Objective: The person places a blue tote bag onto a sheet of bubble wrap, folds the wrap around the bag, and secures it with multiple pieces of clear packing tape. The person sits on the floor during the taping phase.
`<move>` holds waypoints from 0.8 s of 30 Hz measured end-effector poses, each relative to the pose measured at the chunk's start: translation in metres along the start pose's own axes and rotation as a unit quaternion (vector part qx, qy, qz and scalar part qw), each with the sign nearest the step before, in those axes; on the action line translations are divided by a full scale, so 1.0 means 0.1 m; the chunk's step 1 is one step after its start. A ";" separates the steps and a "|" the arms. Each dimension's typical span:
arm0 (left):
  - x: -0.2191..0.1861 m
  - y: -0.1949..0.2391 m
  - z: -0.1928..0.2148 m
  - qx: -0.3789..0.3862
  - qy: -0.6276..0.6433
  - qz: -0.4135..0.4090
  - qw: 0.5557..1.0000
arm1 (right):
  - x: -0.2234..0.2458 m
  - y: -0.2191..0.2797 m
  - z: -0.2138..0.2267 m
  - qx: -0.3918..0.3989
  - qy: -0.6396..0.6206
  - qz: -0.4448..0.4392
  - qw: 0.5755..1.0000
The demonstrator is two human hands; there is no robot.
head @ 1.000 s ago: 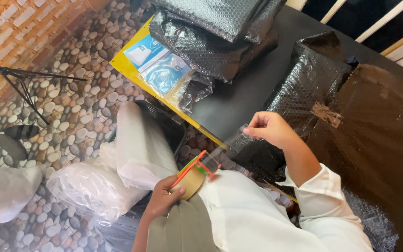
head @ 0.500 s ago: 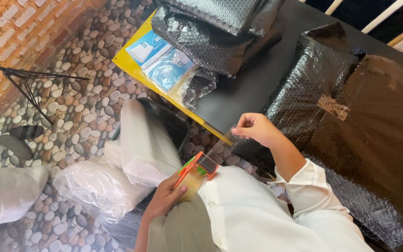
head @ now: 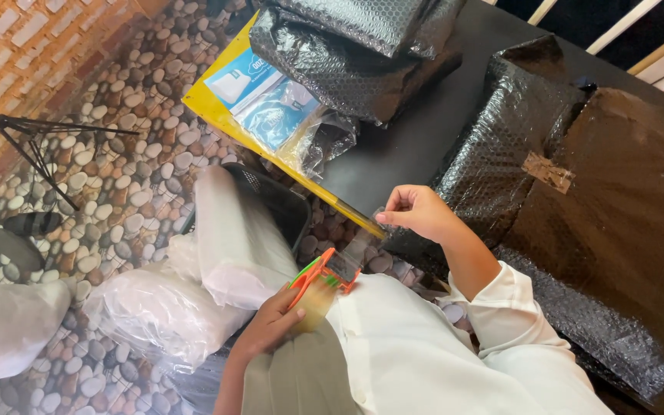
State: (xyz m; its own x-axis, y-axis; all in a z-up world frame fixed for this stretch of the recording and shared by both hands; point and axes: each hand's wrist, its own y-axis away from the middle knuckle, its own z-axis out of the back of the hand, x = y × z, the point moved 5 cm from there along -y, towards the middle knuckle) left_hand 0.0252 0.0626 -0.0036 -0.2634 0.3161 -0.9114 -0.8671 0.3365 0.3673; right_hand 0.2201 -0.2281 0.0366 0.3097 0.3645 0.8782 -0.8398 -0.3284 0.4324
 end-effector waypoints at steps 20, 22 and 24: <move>-0.34 0.01 0.20 0.077 -0.031 -0.089 0.993 | -0.24 -0.17 -0.29 -0.009 -0.038 0.006 0.999; -0.34 0.00 0.20 0.080 -0.024 -0.121 0.989 | -0.35 -0.26 -0.35 -0.006 -0.044 0.005 0.999; -0.34 0.00 0.20 0.085 -0.025 -0.135 0.987 | -0.48 -0.36 -0.47 0.037 -0.093 0.012 0.995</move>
State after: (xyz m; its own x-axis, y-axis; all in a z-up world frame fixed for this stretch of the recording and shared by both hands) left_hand 0.0430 0.0697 0.0306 -0.0068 0.2367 -0.9715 -0.8177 0.5579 0.1417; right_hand 0.2148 -0.1922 -0.0307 0.3732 0.1915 0.9078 -0.8146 -0.4006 0.4194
